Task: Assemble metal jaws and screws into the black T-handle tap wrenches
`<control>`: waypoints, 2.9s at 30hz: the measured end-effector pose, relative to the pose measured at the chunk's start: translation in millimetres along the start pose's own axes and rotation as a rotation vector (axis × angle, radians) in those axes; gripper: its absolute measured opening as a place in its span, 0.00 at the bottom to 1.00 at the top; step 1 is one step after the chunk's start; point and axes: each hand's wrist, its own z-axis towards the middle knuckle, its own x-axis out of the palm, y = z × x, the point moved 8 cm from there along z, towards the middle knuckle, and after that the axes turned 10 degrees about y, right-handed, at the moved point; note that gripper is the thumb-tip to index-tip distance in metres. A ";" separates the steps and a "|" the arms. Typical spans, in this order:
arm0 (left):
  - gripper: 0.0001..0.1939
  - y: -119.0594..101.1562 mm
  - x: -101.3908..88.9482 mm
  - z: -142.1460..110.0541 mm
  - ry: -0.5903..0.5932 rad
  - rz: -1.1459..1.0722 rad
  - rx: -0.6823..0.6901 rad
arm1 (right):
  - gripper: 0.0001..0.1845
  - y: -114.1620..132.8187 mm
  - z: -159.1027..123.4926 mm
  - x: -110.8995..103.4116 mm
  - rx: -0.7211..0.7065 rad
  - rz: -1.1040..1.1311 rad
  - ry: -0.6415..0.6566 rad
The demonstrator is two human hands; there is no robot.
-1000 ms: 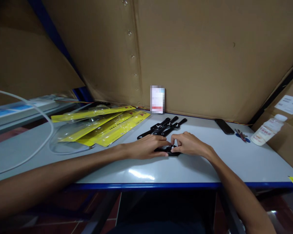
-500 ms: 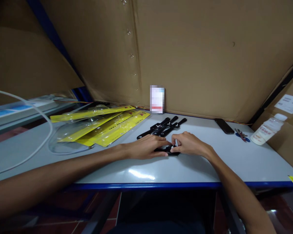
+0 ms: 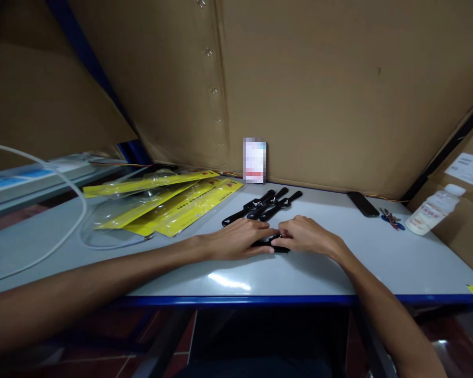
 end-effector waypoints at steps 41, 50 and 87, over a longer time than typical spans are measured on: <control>0.21 10.2 3.8 1.8 -0.032 -0.013 0.036 | 0.08 7.1 -11.0 -5.5 -0.002 -0.165 0.066; 0.21 7.1 4.1 1.2 -0.063 0.081 0.036 | 0.05 6.0 -11.9 -3.0 0.000 -0.204 0.027; 0.27 1.2 -0.1 -0.8 -0.158 0.200 0.078 | 0.15 14.2 5.2 1.1 0.056 -0.298 -0.138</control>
